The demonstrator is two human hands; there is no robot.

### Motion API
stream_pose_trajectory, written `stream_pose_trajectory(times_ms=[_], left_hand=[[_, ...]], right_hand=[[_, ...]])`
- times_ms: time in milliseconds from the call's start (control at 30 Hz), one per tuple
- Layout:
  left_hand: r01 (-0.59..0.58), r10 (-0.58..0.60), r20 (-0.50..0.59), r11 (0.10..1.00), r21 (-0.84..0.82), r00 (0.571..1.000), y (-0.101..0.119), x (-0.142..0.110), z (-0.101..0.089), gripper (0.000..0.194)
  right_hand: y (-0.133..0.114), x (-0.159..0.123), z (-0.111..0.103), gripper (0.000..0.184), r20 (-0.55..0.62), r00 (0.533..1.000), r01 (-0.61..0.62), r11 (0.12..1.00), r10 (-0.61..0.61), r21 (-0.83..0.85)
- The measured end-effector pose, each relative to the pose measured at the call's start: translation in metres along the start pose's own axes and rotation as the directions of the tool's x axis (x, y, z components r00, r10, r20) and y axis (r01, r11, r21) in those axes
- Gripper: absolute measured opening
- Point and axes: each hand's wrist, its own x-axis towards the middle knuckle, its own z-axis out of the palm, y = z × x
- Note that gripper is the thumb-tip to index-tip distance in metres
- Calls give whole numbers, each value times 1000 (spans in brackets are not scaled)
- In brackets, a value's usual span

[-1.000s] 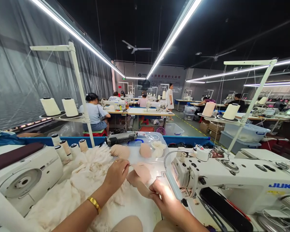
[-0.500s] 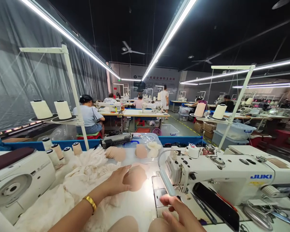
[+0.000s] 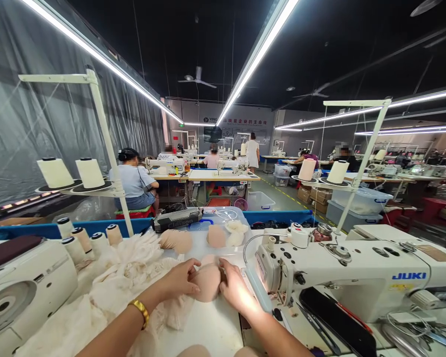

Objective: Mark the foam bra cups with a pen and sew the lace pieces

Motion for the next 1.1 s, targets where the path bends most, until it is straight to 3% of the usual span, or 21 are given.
stream_pose_trajectory(times_ms=[233, 500, 667, 733, 900, 1100], left_hand=[[-145, 145, 4, 989, 31, 989, 32, -30, 6, 36], [-227, 237, -26, 952, 204, 971, 27, -46, 10, 7], [-338, 345, 28, 894, 293, 938, 18, -65, 11, 9], [-364, 369, 47, 877, 315, 928, 15, -70, 12, 14], [-345, 352, 42, 876, 337, 935, 9, -74, 14, 17], [-296, 307, 13, 905, 307, 952, 8, -74, 13, 15]], right_hand=[[6, -13, -9, 87, 74, 995, 65, 996, -69, 53], [7, -34, -19, 69, 82, 993, 79, 991, -88, 109], [7, -53, -25, 70, 103, 987, 104, 982, -121, 157], [6, -59, -30, 61, 107, 984, 122, 977, -143, 176], [-1, -68, -36, 25, 122, 971, 180, 963, -206, 198], [-3, -74, -41, 12, 87, 976, 189, 972, -202, 137]])
